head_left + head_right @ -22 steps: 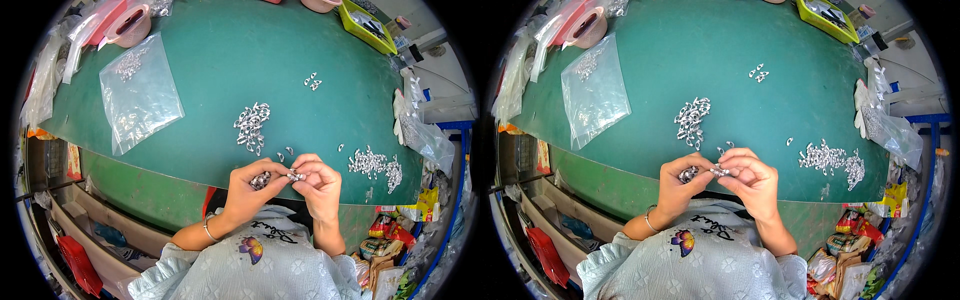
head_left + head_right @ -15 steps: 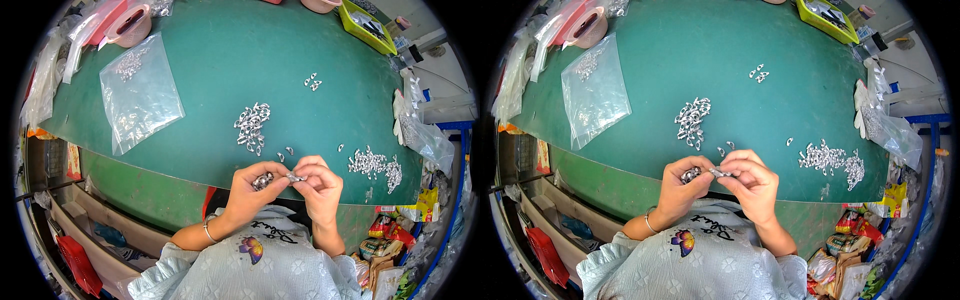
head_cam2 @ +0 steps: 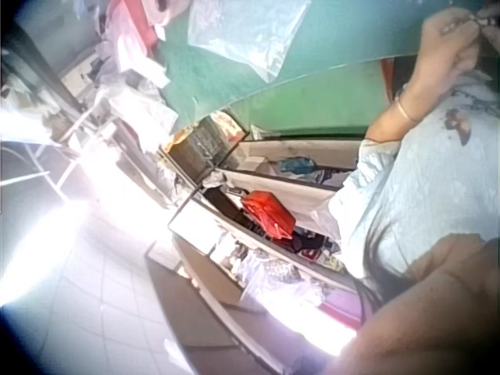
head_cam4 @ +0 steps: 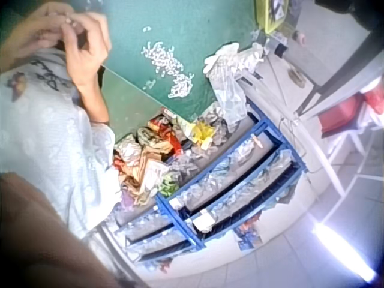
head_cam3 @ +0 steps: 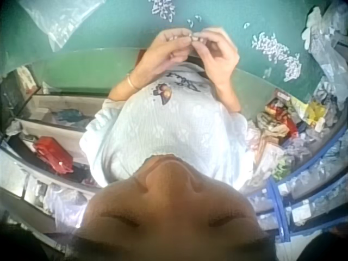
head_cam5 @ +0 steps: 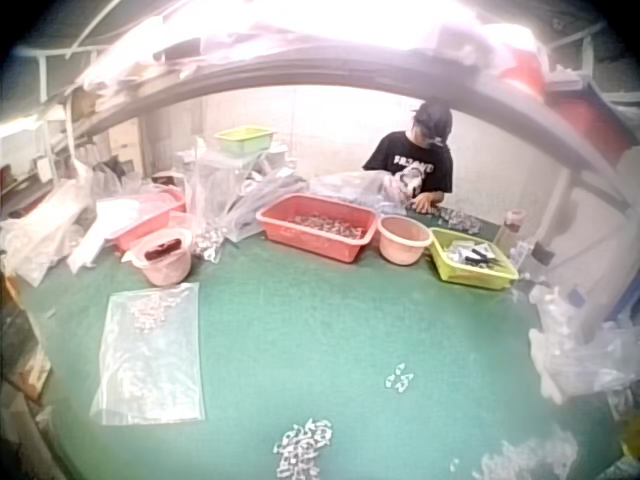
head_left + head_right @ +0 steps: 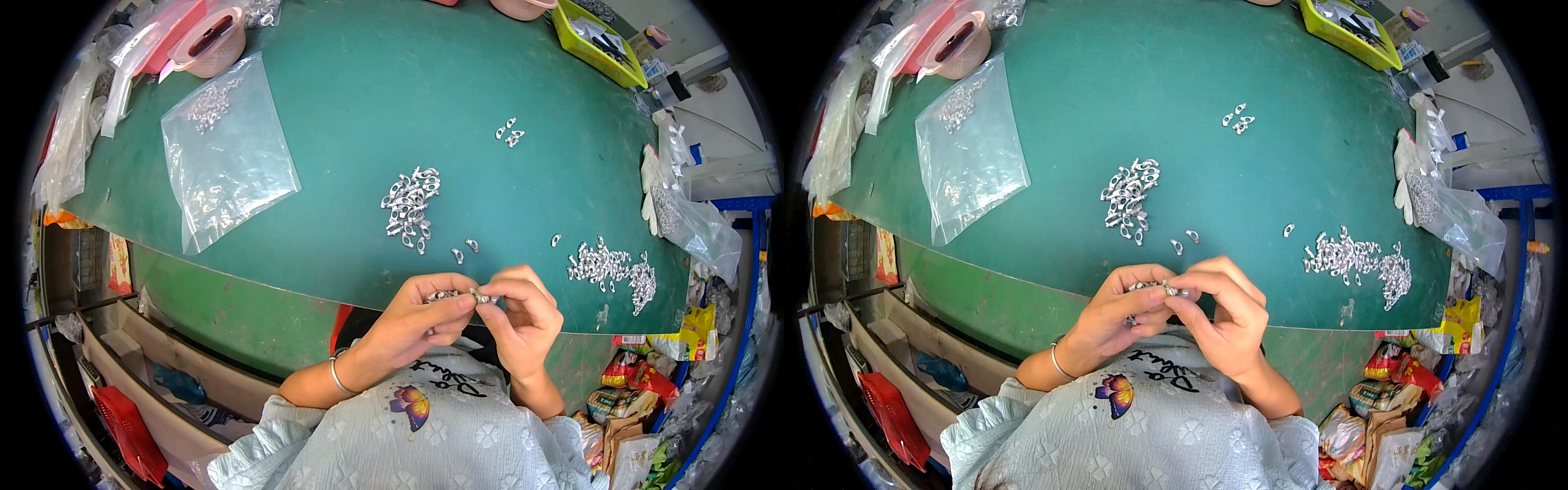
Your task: The person repeatedly picks up small silver metal components from a green table and joins them by hand. They place the assembled pieces into a growing pile on the table. The task continues throughout the clip with no visible tools or containers used.
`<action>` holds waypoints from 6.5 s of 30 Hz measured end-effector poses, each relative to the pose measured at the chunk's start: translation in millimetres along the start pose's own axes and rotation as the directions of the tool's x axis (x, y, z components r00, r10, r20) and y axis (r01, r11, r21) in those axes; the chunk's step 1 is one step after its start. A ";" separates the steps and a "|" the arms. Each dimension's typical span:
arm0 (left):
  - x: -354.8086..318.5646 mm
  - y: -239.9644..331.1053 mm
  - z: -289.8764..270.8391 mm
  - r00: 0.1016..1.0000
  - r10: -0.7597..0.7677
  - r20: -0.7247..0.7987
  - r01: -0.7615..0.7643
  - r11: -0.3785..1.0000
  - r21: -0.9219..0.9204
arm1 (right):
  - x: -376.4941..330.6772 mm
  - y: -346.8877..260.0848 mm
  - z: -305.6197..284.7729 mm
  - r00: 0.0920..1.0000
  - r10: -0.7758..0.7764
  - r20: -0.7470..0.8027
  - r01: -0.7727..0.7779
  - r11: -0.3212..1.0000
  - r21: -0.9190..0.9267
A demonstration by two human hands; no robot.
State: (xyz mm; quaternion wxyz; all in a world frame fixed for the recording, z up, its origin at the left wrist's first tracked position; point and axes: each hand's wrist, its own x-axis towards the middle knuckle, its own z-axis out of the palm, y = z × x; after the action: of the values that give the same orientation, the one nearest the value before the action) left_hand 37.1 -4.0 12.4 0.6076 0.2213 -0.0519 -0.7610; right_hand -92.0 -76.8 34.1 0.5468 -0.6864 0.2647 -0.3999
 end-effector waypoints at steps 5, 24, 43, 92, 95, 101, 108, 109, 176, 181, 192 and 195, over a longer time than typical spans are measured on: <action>0.1 -0.3 -0.6 1.000 -0.004 0.019 0.004 1.000 -0.017 | 0.1 -0.7 -0.6 1.000 -0.017 0.012 0.017 1.000 -0.019; 6.4 -7.5 -7.0 0.939 0.211 -0.271 -0.155 0.965 0.213 | 5.5 27.1 -104.6 0.896 0.165 -0.413 -0.342 0.849 -0.403; -0.5 -5.2 12.9 0.857 0.510 -0.077 -0.293 0.603 0.742 | -11.7 9.9 -5.1 0.981 0.194 -0.032 -0.164 0.898 0.409; 4.2 -7.0 -11.7 0.937 0.231 -0.262 -0.199 0.969 0.145 | -0.2 34.6 -96.6 0.970 -0.039 -0.238 -0.218 0.285 -0.933; 4.1 -5.9 -10.9 0.928 0.251 -0.274 -0.217 0.965 0.149 | 6.5 36.9 -79.8 0.981 -0.104 -0.165 -0.107 0.423 -0.900; 3.9 -7.7 -9.2 0.911 0.269 -0.312 -0.225 0.959 0.170 | 23.8 55.1 -11.6 0.985 -0.078 0.151 0.168 0.588 -0.791; 3.1 -7.9 -4.7 0.882 0.341 -0.326 -0.222 0.910 0.351 | 6.6 36.9 -14.4 0.973 0.229 -0.013 -0.229 0.968 -0.100; 3.6 -7.7 -2.4 0.882 0.350 -0.316 -0.212 0.893 0.397 | 5.6 30.4 -14.4 0.971 0.241 0.015 -0.240 0.970 -0.042; -0.5 -8.3 4.5 0.887 0.385 -0.254 -0.253 0.867 0.429 | -7.1 5.9 1.2 0.995 0.091 0.045 -0.096 0.988 0.122; 0.0 -9.9 0.2 0.914 0.310 -0.261 -0.212 0.915 0.344 | -6.2 8.1 -0.4 0.998 0.062 0.034 -0.064 0.996 0.069; 2.9 -11.3 -11.4 0.882 0.315 -0.351 -0.137 0.883 0.449 | -1.5 42.3 -99.1 0.946 -0.268 -0.181 -0.081 0.344 -0.935; 1.3 -11.5 -15.6 0.879 0.311 -0.362 -0.103 0.864 0.493 | -1.9 40.1 -98.3 0.969 -0.182 -0.166 -0.104 0.306 -0.946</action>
State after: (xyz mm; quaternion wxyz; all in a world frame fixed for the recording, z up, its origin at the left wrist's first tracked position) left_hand 32.7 0.7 -5.9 0.6140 0.5135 -0.1191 -0.5875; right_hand -172.4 -138.8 3.1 -0.0090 -0.8278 0.4967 -0.2607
